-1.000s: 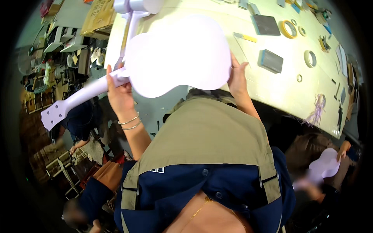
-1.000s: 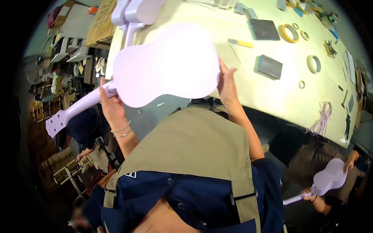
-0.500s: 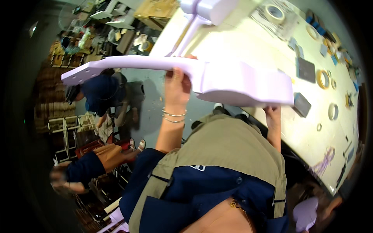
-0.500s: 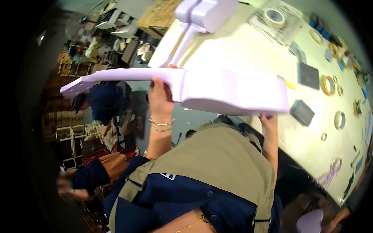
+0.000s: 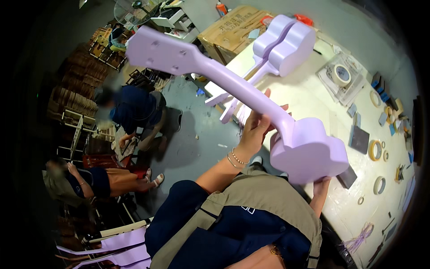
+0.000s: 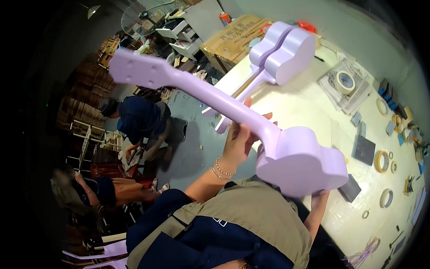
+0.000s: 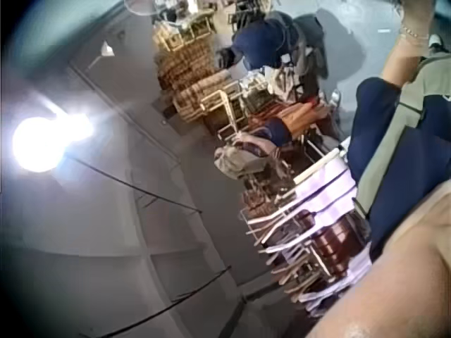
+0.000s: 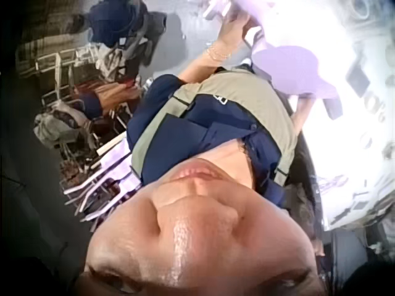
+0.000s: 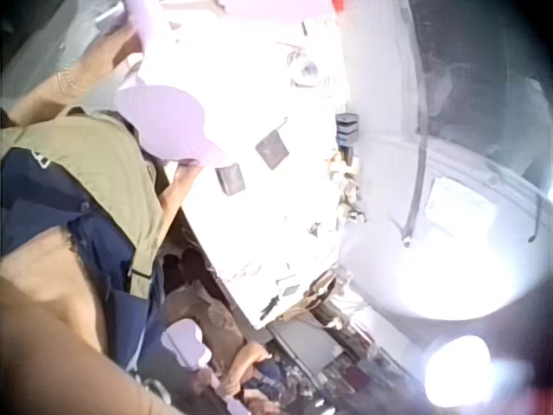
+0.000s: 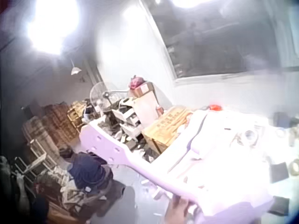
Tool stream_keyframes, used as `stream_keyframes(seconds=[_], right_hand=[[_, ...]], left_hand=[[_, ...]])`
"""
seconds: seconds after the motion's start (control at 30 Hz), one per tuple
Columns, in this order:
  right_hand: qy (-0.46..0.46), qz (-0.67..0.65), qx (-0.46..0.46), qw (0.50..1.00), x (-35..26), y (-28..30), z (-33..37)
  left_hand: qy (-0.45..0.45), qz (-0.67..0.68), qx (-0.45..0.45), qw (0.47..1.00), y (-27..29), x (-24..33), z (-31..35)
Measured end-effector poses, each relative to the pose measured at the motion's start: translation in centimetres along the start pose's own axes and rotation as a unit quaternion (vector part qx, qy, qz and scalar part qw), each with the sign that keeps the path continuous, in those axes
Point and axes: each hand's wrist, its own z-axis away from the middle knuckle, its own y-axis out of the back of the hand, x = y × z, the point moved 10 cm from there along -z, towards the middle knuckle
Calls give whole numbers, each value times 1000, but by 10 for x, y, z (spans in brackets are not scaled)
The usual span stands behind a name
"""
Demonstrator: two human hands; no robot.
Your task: The person assembles a light purple guitar-shaped object by joining the neck and body, applying tape to the seam, and sanding the edges. They repeat this process for multiple units, placing finished items on a nearby rack.
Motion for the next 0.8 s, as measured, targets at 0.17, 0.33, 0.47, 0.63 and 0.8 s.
stream_keyframes(seconds=[0.17, 0.33, 0.47, 0.63, 0.8], right_hand=[[0, -17, 57, 998, -20, -28, -2], [11, -47, 47, 998, -12, -23, -6], [5, -25, 60, 998, -12, -29, -3], [10, -47, 27, 998, -7, -36, -12], [-257, 95, -128, 953, 76, -28, -8]], left_hand=[[-4, -124, 43, 991, 7, 6, -1], [-9, -127, 19, 992, 5, 2, -3], [-16, -128, 15, 991, 0, 8, -3], [-84, -65, -8, 994, -6, 19, -10], [-94, 36, -143, 985, -40, 56, -38]])
